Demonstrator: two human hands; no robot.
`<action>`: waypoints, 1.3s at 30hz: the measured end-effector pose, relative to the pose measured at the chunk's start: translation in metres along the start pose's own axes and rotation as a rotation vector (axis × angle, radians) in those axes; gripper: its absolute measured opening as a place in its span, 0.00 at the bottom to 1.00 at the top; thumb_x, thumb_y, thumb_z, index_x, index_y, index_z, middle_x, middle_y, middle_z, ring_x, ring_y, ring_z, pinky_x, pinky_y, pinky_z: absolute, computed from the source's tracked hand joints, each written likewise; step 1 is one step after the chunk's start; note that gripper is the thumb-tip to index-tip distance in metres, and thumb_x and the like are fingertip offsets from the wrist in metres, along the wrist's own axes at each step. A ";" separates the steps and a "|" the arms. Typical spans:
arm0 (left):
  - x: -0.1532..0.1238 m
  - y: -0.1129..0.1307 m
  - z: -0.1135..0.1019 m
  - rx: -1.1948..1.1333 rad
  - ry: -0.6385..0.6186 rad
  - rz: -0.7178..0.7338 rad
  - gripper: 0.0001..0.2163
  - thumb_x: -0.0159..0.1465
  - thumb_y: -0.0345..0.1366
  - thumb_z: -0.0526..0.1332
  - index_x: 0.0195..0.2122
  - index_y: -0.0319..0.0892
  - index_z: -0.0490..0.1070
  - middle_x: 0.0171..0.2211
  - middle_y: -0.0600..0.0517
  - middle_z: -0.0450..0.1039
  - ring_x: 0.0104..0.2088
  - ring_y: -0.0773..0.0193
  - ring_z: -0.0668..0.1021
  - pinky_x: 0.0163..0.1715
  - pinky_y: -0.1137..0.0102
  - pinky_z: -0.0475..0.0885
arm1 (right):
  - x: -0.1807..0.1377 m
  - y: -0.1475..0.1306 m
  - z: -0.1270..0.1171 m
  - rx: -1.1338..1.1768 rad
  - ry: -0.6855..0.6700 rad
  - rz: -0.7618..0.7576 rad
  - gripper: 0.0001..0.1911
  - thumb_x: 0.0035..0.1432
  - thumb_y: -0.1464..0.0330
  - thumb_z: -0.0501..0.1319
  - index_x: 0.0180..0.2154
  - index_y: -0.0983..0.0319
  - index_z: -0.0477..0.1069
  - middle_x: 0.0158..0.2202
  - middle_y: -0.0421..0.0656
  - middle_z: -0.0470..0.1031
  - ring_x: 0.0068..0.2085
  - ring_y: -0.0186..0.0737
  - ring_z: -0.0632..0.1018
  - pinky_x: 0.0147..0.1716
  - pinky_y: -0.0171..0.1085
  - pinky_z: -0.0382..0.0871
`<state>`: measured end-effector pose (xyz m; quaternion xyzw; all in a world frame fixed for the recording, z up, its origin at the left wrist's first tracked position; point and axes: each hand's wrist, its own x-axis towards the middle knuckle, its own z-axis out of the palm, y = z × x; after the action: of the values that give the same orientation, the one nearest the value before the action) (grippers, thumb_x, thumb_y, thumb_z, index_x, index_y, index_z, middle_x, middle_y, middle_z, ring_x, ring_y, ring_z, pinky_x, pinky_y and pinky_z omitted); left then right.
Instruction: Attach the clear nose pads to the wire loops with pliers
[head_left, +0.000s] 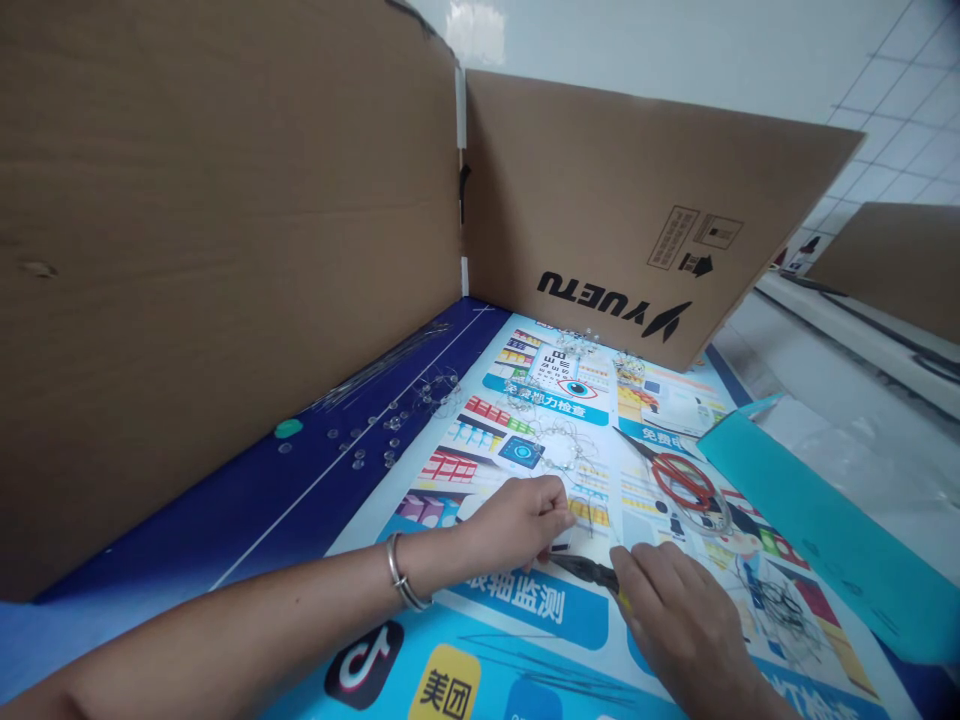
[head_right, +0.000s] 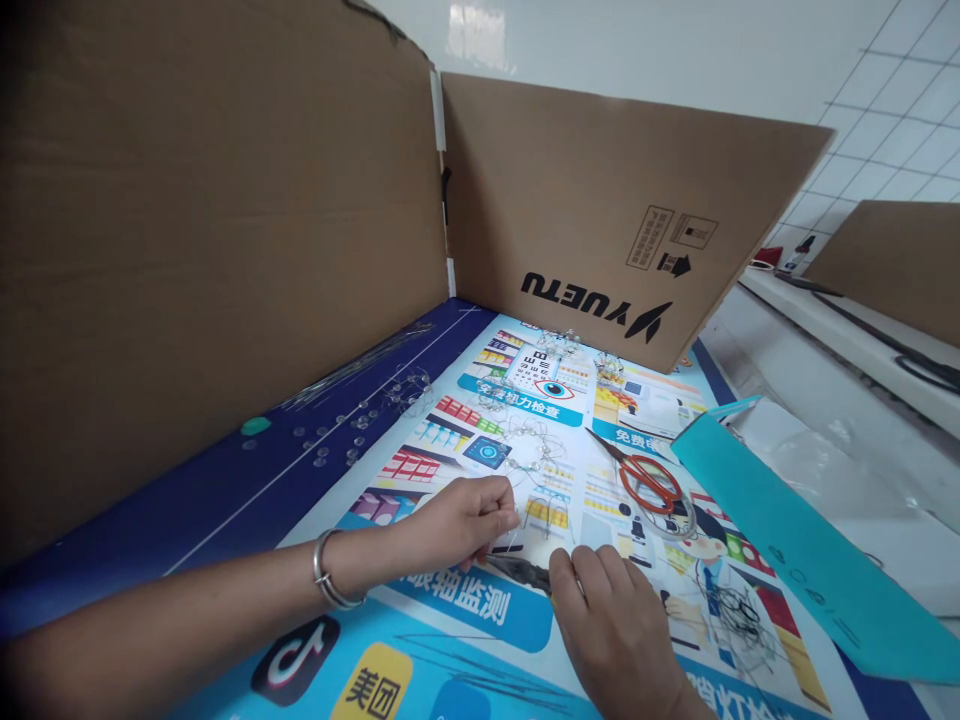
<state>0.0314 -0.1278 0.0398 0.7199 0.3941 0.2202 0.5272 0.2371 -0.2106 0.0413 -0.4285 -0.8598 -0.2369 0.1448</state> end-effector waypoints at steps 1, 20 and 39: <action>-0.001 0.002 -0.001 0.041 0.014 0.024 0.10 0.62 0.43 0.51 0.29 0.42 0.62 0.17 0.57 0.65 0.16 0.70 0.68 0.15 0.79 0.60 | -0.001 -0.001 0.001 0.019 -0.008 0.015 0.11 0.59 0.74 0.50 0.41 0.65 0.68 0.31 0.46 0.72 0.35 0.43 0.71 0.33 0.40 0.59; -0.009 0.001 -0.006 0.855 -0.001 0.611 0.09 0.66 0.40 0.48 0.35 0.43 0.63 0.20 0.55 0.69 0.20 0.67 0.70 0.19 0.73 0.56 | 0.016 -0.001 -0.017 0.769 -0.814 0.504 0.17 0.57 0.57 0.52 0.22 0.60 0.65 0.21 0.38 0.69 0.23 0.32 0.69 0.21 0.29 0.53; -0.015 0.009 -0.004 0.922 -0.149 0.736 0.06 0.64 0.35 0.50 0.34 0.43 0.65 0.20 0.53 0.70 0.21 0.66 0.71 0.22 0.71 0.62 | 0.013 0.007 -0.017 1.275 -0.969 0.689 0.16 0.53 0.59 0.55 0.22 0.63 0.66 0.17 0.35 0.64 0.18 0.28 0.66 0.17 0.26 0.57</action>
<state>0.0229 -0.1385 0.0509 0.9774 0.1357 0.1435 0.0752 0.2356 -0.2075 0.0640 -0.5557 -0.6179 0.5549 0.0390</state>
